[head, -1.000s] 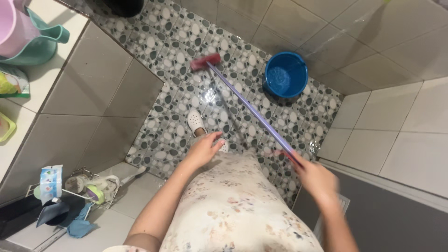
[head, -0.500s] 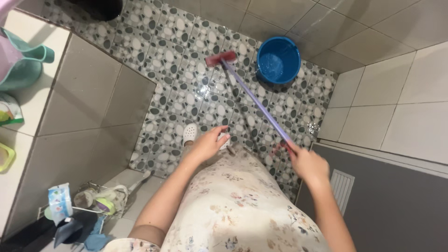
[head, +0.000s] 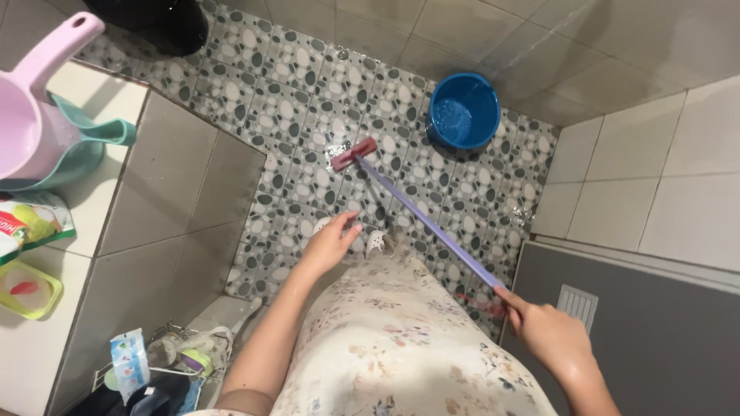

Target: The person cleans the floor by splashing water from a bucket and using a mop to scrub the wet tiles.

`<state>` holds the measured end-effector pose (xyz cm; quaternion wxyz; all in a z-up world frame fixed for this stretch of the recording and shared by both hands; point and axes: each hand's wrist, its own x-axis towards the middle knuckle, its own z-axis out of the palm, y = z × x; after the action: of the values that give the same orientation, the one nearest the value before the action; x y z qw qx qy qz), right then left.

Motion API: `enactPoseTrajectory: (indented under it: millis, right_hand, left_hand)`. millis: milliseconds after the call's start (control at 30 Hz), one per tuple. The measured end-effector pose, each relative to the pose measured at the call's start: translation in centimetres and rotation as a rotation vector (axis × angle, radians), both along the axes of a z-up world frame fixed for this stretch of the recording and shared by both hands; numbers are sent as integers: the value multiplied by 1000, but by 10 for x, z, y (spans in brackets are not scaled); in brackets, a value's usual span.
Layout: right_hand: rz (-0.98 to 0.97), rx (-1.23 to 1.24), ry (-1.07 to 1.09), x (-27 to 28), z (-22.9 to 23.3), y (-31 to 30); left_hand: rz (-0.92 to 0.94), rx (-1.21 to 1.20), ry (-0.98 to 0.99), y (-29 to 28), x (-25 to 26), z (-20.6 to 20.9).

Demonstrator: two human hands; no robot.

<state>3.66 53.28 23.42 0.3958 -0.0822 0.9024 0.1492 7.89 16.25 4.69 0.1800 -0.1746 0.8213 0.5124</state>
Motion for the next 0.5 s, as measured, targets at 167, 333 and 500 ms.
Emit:
enactPoseTrajectory:
  millis: [167, 333, 500]
  right_hand:
    - [144, -9, 26, -42, -26, -34]
    - [250, -289, 186, -129, -117, -117]
    - [286, -361, 208, -166, -189, -213]
  left_hand:
    - [3, 11, -25, -9, 5, 3]
    - [47, 69, 20, -27, 14, 7]
    - [51, -69, -59, -51, 19, 16]
